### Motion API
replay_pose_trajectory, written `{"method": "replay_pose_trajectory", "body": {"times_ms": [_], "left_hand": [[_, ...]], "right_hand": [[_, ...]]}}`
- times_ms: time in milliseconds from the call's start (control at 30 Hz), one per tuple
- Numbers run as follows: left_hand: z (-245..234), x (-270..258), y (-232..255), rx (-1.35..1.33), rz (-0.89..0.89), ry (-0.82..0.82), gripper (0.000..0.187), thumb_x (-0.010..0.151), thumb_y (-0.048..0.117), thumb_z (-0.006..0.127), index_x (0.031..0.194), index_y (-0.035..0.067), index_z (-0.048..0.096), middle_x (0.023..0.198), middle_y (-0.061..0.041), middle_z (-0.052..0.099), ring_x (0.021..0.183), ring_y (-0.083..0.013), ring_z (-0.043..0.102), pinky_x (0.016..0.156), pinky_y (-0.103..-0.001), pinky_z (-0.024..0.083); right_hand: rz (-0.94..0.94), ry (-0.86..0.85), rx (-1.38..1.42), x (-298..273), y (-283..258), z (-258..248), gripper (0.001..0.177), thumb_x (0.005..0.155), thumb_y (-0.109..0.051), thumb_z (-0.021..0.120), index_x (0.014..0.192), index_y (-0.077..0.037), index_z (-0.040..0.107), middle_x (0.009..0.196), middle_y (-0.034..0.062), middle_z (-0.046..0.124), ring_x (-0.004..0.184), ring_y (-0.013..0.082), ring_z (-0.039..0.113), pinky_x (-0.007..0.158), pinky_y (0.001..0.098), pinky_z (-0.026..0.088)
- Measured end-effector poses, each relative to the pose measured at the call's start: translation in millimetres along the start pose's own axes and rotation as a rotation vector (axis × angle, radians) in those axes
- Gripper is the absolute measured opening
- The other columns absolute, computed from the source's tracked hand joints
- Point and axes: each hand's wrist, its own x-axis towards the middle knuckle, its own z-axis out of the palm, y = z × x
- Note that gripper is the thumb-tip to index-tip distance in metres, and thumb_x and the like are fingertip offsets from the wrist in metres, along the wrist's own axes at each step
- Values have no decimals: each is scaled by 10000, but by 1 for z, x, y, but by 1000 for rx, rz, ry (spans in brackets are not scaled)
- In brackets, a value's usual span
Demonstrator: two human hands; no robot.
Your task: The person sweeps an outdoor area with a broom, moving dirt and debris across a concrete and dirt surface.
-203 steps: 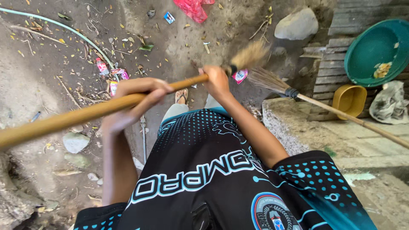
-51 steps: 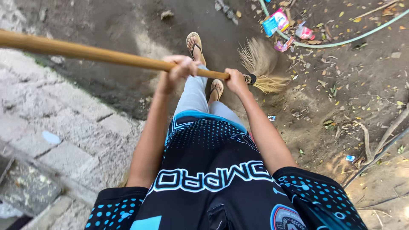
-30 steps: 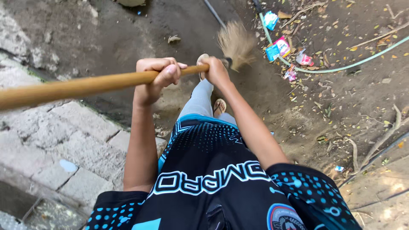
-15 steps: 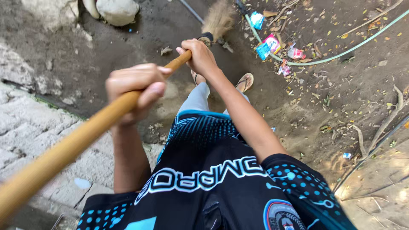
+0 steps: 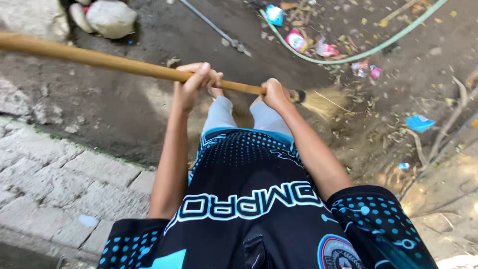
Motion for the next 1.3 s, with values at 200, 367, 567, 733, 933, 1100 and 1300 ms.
{"method": "replay_pose_trajectory", "body": {"times_ms": [200, 367, 567, 733, 933, 1100, 1300], "left_hand": [[60, -44, 97, 219, 374, -154, 409, 1066, 139, 584, 685, 1, 534, 686, -90, 598, 675, -194, 597, 1000, -355, 595], [116, -5, 42, 554, 455, -226, 360, 1023, 118, 642, 742, -70, 518, 688, -113, 468, 644, -206, 489, 1070, -453, 587], [94, 26, -28, -31, 219, -137, 393, 1048, 155, 540, 702, -30, 557, 720, -121, 598, 706, -189, 521, 994, -397, 526], [79, 47, -34, -178, 20, -52, 447, 1084, 163, 503, 659, 41, 432, 656, -83, 493, 706, -200, 562, 864, -390, 529], [79, 59, 55, 27, 160, -120, 402, 1068, 130, 487, 694, -14, 520, 681, -94, 540, 662, -173, 522, 934, -401, 587], [42, 51, 149, 205, 353, -155, 339, 1049, 93, 539, 739, -43, 552, 683, -99, 560, 664, -178, 579, 974, -404, 614], [-21, 70, 206, 367, 474, -140, 333, 1011, 68, 612, 700, -25, 537, 704, -87, 575, 666, -188, 632, 897, -390, 623]], "right_hand": [[-296, 275, 228, 32, -51, -54, 293, 973, -208, 723, 749, -71, 594, 756, 200, 620, 807, 450, 617, 686, 532, 472], [-443, 365, 316, 63, 9, -52, 218, 891, -190, 717, 793, -70, 565, 809, 182, 627, 823, 432, 621, 714, 506, 484], [64, 79, 138, 6, 63, -37, 39, 803, -136, 713, 780, -110, 696, 842, 152, 713, 871, 424, 675, 737, 525, 519], [199, -114, 43, -22, 62, -67, 150, 833, -189, 726, 968, -214, 786, 914, 194, 710, 882, 419, 704, 754, 522, 549], [-15, 52, 155, 22, 8, -98, 88, 775, -158, 713, 778, -75, 684, 830, 190, 693, 818, 439, 682, 635, 549, 524], [-235, 102, 212, 110, -81, -111, 235, 964, -204, 711, 780, -65, 662, 824, 209, 675, 845, 439, 659, 707, 526, 499], [-421, 156, 308, 192, -169, -113, 327, 971, -197, 703, 710, -34, 592, 738, 179, 646, 807, 416, 647, 703, 514, 481]]}}
